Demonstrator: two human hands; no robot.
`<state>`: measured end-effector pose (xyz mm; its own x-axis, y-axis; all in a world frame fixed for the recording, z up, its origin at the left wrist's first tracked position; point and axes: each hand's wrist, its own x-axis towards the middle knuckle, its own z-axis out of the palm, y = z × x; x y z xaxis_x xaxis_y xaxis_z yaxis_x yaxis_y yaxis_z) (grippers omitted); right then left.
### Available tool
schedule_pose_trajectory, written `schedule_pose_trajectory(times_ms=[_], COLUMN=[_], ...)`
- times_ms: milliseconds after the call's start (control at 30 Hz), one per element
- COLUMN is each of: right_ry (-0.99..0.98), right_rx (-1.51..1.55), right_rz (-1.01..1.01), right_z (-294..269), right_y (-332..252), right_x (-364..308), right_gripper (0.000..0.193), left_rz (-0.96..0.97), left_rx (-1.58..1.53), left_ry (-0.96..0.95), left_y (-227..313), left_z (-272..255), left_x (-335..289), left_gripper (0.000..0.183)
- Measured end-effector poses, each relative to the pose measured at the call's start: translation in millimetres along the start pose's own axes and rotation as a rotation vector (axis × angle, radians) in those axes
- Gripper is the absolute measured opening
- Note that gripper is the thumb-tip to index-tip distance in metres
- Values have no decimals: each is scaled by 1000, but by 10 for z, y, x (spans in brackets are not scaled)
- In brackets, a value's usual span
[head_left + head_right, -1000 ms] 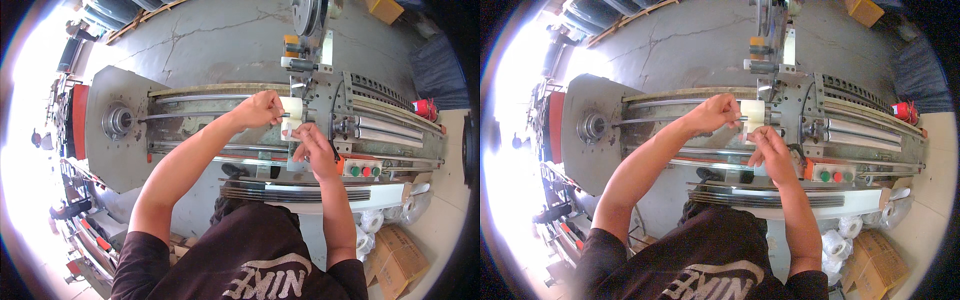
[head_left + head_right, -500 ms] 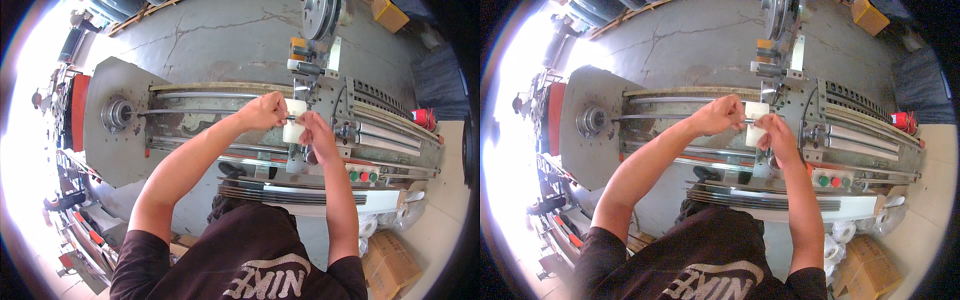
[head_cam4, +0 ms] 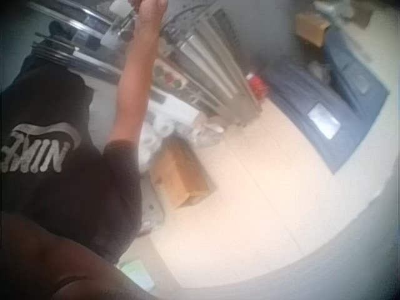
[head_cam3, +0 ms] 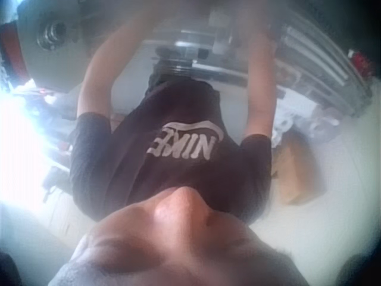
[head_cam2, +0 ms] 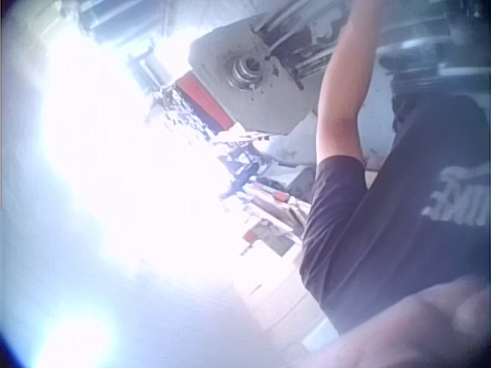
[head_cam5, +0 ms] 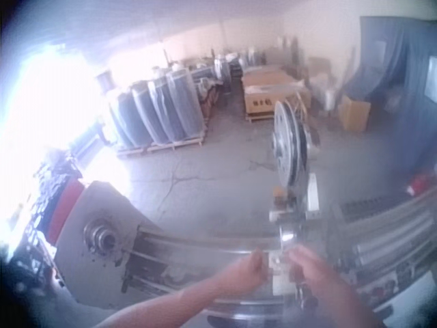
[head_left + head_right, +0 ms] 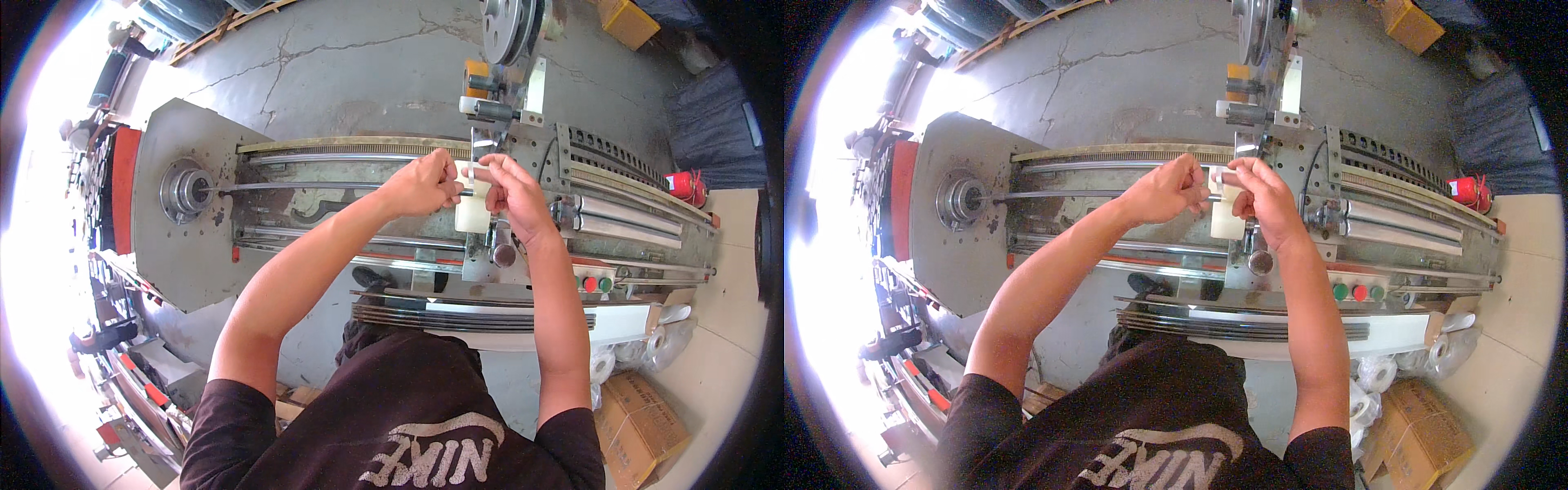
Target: The person places metal rods into a fabrication machine, aligns them against a guide, and activates the machine to process the rods before placing them onto a table with other metal components.
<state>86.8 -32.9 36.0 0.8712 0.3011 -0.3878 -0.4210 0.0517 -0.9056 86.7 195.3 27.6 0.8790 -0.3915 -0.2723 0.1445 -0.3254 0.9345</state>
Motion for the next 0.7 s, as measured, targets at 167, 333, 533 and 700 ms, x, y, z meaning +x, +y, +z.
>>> schedule_pose_trajectory(times_ms=[167,333,533,700], right_ry=[-66,14,180,-791], right_rx=[53,-148,-8,-63], right_rz=[109,76,-132,-472], right_z=[-40,259,350,1141], right_y=[325,394,740,93], right_x=[-130,-361,-230,-1316], right_gripper=[38,30,22,11], left_rz=[103,111,89,192], left_rx=[126,363,420,493], left_ry=[1,21,38,166], left_y=[-25,22,59,-248], left_z=[-3,71,147,176], left_x=[-44,-34,13,192], left_gripper=[24,29,27,28])
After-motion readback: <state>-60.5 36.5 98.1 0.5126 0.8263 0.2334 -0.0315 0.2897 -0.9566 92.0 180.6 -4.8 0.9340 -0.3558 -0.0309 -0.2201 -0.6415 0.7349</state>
